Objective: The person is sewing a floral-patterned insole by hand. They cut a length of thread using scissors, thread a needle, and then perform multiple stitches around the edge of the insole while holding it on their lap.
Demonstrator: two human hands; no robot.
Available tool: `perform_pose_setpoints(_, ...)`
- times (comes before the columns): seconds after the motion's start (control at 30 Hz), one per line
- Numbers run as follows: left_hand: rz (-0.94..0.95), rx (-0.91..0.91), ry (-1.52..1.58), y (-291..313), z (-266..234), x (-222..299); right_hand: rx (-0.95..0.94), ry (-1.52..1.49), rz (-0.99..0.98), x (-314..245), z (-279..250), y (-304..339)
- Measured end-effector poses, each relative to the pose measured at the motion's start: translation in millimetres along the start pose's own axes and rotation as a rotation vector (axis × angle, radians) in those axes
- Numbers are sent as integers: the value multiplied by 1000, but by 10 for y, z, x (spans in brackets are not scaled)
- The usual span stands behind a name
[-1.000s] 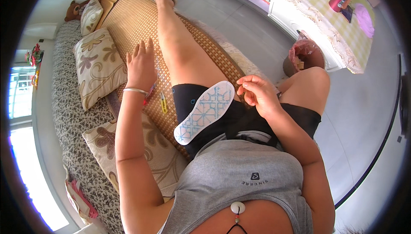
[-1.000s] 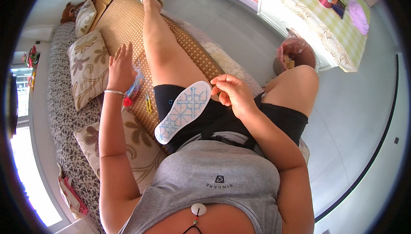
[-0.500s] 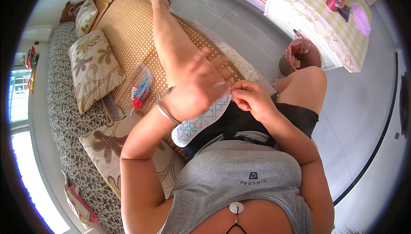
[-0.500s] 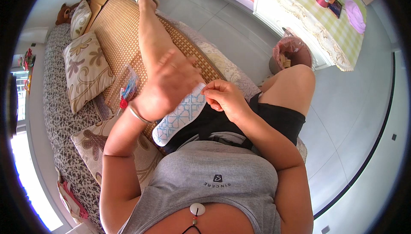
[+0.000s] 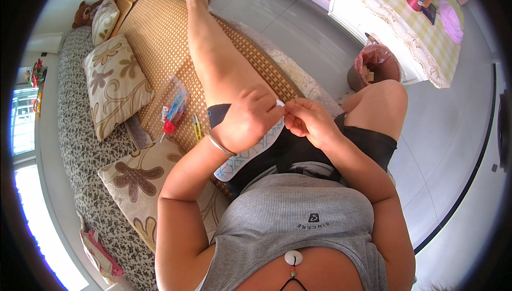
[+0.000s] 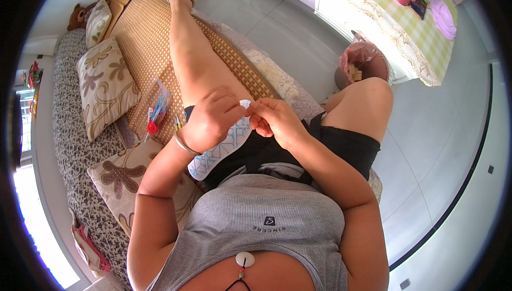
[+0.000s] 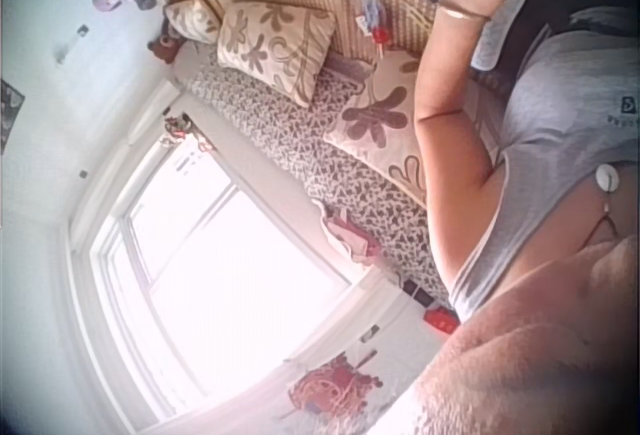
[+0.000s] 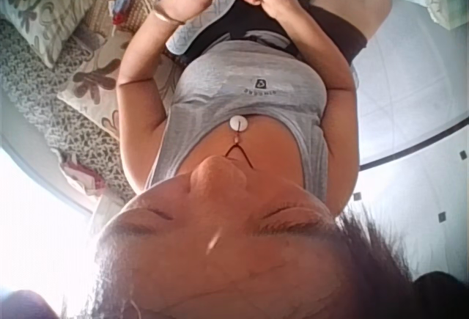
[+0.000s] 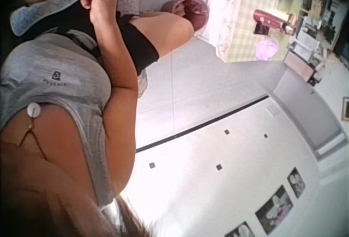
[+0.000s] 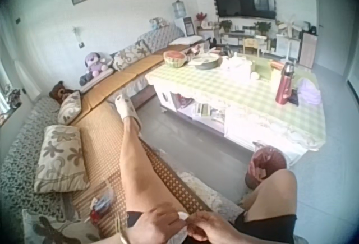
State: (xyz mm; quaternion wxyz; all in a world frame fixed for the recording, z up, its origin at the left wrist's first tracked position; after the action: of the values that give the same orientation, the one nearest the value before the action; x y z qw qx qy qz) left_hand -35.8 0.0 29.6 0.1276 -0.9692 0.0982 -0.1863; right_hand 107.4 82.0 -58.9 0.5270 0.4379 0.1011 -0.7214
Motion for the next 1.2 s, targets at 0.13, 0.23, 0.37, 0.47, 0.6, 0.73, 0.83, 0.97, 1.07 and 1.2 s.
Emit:
perform_pose_setpoints(0.13,-316,277,84,78,-121,-21,131,728,-348,-23,-7,-48)
perform_pose_setpoints(0.23,-665,381,679,329,-14,-41,170,1140,-397,-38,65,-58)
perform_pose_setpoints(0.37,-927,491,1334,537,270,-45,181,1165,-341,88,67,-159)
perform_pose_setpoints(0.47,-935,530,1511,588,351,-77,149,924,-320,205,-18,-224)
perform_pose_setpoints(0.6,-1013,535,1560,643,472,-100,129,706,-343,281,-67,-234)
perform_pose_setpoints(0.73,-1007,568,1551,664,564,-100,229,1131,-418,156,78,-142)
perform_pose_setpoints(0.83,-994,582,1496,673,595,-96,204,1160,-405,236,41,-208)
perform_pose_setpoints(0.97,-996,559,1408,687,625,-71,122,844,-385,302,-21,-270)
perform_pose_setpoints(1.07,-989,526,1369,693,633,-59,31,412,-296,298,-42,-263)
perform_pose_setpoints(1.2,-1001,491,1342,690,644,-38,0,-17,-85,229,-81,-190)
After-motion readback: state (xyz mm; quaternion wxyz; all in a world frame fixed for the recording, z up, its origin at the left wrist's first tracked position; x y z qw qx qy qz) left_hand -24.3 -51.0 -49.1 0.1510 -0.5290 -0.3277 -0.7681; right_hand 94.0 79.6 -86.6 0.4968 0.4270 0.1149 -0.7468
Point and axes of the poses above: each hand's wrist, its own y-axis away from the middle knuckle, its own z-axis out of the palm, x = y × z, the point moved 2 cm from there along -y, towards the middle knuckle, and after that the axes turned 7 degrees about -z, right-handed, at the moved point
